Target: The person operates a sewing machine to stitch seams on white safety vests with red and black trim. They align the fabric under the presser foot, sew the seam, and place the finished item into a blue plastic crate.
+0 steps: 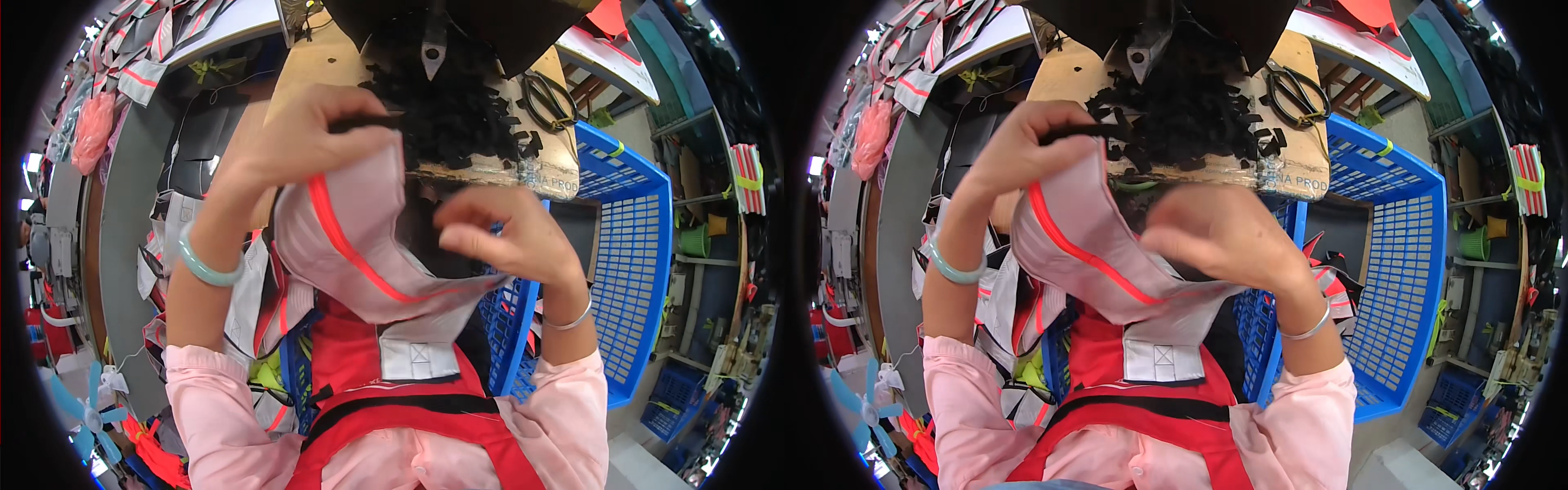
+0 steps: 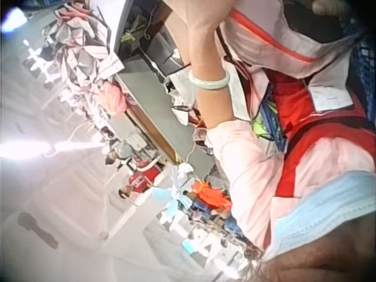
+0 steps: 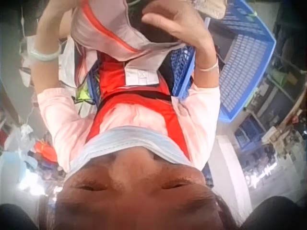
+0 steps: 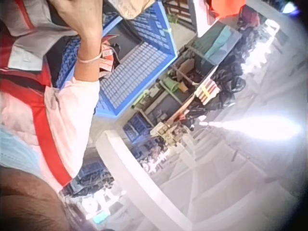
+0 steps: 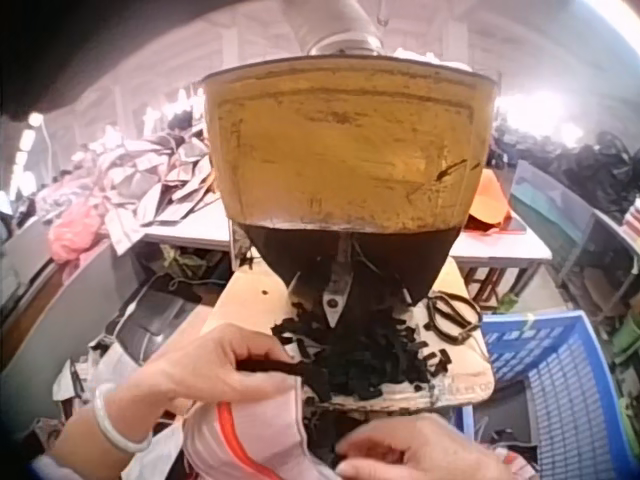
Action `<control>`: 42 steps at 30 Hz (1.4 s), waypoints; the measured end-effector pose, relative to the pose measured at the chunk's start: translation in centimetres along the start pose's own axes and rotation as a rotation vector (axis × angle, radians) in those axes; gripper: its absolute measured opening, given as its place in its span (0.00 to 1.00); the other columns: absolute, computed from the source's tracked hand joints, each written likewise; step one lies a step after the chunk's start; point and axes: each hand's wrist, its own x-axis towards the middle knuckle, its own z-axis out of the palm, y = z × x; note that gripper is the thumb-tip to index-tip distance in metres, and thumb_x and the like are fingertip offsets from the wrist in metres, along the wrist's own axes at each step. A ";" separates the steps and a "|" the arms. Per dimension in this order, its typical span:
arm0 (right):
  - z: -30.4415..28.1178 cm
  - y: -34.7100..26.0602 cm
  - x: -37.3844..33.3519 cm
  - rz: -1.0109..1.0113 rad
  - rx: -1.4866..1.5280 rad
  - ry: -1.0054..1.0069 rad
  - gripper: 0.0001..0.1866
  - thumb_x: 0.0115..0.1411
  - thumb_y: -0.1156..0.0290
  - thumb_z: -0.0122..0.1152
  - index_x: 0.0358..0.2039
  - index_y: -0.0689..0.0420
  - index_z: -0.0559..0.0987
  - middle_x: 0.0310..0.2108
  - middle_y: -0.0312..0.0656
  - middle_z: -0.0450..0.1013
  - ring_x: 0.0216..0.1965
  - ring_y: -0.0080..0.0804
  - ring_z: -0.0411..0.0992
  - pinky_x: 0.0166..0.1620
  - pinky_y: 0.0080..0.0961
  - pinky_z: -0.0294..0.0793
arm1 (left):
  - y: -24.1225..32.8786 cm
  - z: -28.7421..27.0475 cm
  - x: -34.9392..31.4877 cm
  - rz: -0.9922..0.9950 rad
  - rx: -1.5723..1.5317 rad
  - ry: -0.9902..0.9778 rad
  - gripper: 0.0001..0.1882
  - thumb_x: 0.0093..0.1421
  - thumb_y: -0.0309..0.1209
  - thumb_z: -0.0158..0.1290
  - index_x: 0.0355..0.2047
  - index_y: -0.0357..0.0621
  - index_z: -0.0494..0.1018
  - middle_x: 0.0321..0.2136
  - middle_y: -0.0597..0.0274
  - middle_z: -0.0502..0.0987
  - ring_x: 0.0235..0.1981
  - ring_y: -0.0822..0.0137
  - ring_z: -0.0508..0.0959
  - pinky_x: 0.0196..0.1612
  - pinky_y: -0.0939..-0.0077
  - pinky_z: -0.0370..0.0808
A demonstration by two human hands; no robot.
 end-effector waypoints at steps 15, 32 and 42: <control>-0.5 1.8 6.6 0.013 0.295 0.352 0.11 0.58 0.66 0.59 0.31 0.63 0.76 0.24 0.30 0.68 0.26 0.14 0.62 0.29 0.14 0.63 | 0.2 1.7 2.5 0.036 -0.038 0.050 0.15 0.50 0.34 0.57 0.33 0.35 0.74 0.26 0.63 0.77 0.29 0.76 0.73 0.35 0.82 0.70; -0.8 3.3 9.1 0.065 0.580 0.396 0.11 0.57 0.63 0.58 0.30 0.59 0.76 0.20 0.30 0.66 0.25 0.16 0.61 0.31 0.14 0.59 | -1.3 0.9 5.3 -0.078 -0.273 0.061 0.17 0.54 0.31 0.58 0.41 0.34 0.72 0.31 0.65 0.76 0.31 0.80 0.74 0.36 0.86 0.71; -0.2 3.0 9.9 -0.017 0.859 0.449 0.09 0.57 0.66 0.58 0.31 0.60 0.76 0.24 0.30 0.69 0.26 0.17 0.65 0.32 0.15 0.64 | -2.0 1.2 5.2 -0.107 -0.636 0.074 0.13 0.55 0.29 0.58 0.39 0.37 0.73 0.31 0.66 0.77 0.30 0.78 0.76 0.36 0.85 0.74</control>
